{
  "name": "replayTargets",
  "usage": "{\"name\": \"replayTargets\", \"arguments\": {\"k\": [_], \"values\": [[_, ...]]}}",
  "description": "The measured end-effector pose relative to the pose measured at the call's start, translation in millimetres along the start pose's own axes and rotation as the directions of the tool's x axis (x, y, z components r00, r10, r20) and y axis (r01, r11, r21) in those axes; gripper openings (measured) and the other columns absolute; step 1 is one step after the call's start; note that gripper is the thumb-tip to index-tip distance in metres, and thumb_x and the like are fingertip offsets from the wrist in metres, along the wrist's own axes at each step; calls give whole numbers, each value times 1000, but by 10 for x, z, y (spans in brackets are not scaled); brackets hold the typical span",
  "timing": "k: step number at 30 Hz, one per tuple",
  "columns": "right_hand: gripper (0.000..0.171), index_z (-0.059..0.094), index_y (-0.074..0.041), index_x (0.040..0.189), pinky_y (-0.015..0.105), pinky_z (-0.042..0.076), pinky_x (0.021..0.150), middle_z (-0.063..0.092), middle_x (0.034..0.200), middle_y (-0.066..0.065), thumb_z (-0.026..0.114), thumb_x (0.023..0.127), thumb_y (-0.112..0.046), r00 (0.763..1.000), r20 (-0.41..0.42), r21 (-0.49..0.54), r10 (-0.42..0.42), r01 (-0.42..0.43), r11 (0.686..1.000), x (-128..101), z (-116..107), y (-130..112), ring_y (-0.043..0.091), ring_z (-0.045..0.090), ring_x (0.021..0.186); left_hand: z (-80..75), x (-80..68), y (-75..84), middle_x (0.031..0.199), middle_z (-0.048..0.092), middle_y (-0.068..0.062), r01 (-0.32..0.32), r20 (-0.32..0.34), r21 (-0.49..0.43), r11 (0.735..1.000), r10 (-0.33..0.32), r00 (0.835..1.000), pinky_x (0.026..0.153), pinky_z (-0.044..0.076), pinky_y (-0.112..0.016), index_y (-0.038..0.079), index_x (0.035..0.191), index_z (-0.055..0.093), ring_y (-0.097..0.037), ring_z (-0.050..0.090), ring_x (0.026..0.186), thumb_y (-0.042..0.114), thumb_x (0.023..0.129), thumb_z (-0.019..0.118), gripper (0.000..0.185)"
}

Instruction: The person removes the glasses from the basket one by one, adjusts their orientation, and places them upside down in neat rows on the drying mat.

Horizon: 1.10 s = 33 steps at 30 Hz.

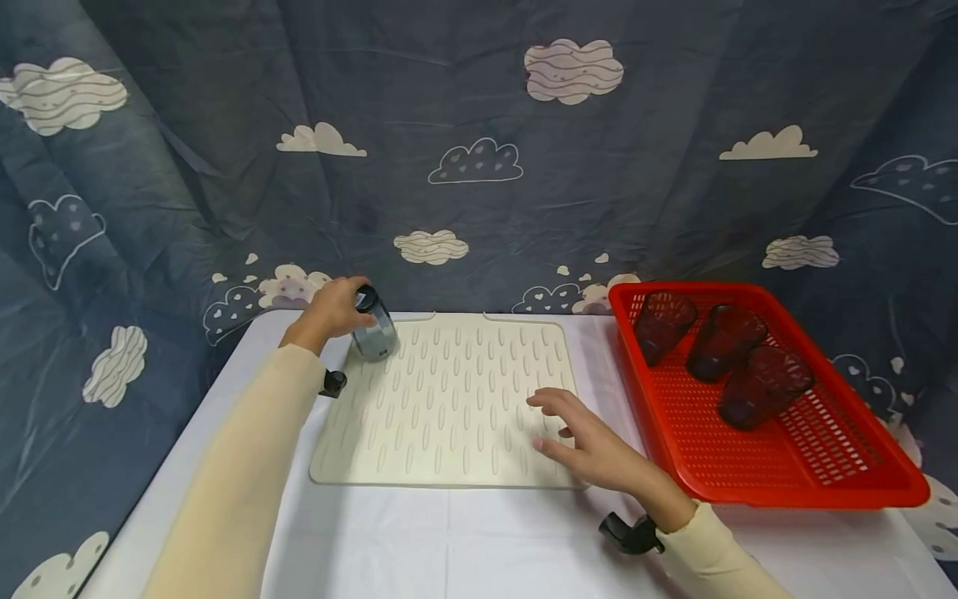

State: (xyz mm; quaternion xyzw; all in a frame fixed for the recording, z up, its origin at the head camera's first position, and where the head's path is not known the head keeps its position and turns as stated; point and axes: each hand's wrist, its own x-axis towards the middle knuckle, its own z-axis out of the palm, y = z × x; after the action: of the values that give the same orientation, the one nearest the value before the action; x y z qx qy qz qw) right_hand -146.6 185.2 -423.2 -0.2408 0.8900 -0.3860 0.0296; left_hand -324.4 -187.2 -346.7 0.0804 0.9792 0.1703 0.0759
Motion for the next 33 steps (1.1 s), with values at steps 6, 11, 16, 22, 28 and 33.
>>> {"name": "replayTargets", "arguments": {"k": [6, 11, 16, 22, 28, 33], "values": [[43, 51, -12, 135, 52, 57, 87, 48, 144, 15, 64, 96, -20, 999, -32, -33, -17, 15, 999, -40, -22, 10, 39, 57, 120, 58, 14, 3, 146, 47, -27, 11, 1, 5, 1000, -11, 1000, 108, 44, -56, 2, 151, 36, -44, 49, 132, 21, 90, 71, 73], [41, 53, -12, 135, 50, 58, 86, 49, 144, 15, 63, 96, -22, 999, -51, -58, -12, 9, 998, -83, -58, 15, 36, 57, 120, 105, 45, 43, 147, 46, -27, 18, 1, -6, 1000, -18, 1000, 109, 44, -56, 2, 151, 36, -44, 48, 133, 20, 90, 70, 72], [40, 52, -13, 134, 51, 57, 86, 49, 144, 14, 63, 96, -22, 999, -32, -49, -3, 1, 999, -117, -67, 22, 39, 58, 118, 169, 51, 57, 150, 43, -26, 39, 15, -23, 999, -38, 999, 110, 44, -56, 3, 153, 33, -44, 46, 136, 21, 91, 70, 74], [40, 52, -15, 134, 49, 57, 86, 47, 145, 11, 63, 97, -24, 1000, -13, -52, -21, 20, 998, -112, -29, 35, 38, 57, 120, 189, 42, 35, 149, 43, -27, 38, 18, -30, 999, -37, 999, 108, 45, -55, 3, 153, 33, -44, 47, 134, 20, 91, 69, 73], [42, 52, -16, 135, 51, 57, 85, 47, 145, 11, 63, 97, -29, 1000, -6, -41, -19, 19, 999, -100, -35, 24, 39, 57, 120, 160, 65, 28, 145, 44, -29, 23, 14, -26, 999, -23, 1000, 105, 46, -55, 3, 152, 33, -44, 50, 129, 18, 91, 67, 72], [43, 51, -15, 136, 54, 57, 85, 44, 147, 15, 64, 96, -24, 1000, 29, -22, -3, 4, 1000, -108, -10, 18, 42, 56, 122, 159, 79, 32, 150, 38, -29, 38, 41, -30, 999, -37, 999, 105, 44, -58, 6, 154, 29, -45, 47, 131, 18, 94, 64, 71]]}}
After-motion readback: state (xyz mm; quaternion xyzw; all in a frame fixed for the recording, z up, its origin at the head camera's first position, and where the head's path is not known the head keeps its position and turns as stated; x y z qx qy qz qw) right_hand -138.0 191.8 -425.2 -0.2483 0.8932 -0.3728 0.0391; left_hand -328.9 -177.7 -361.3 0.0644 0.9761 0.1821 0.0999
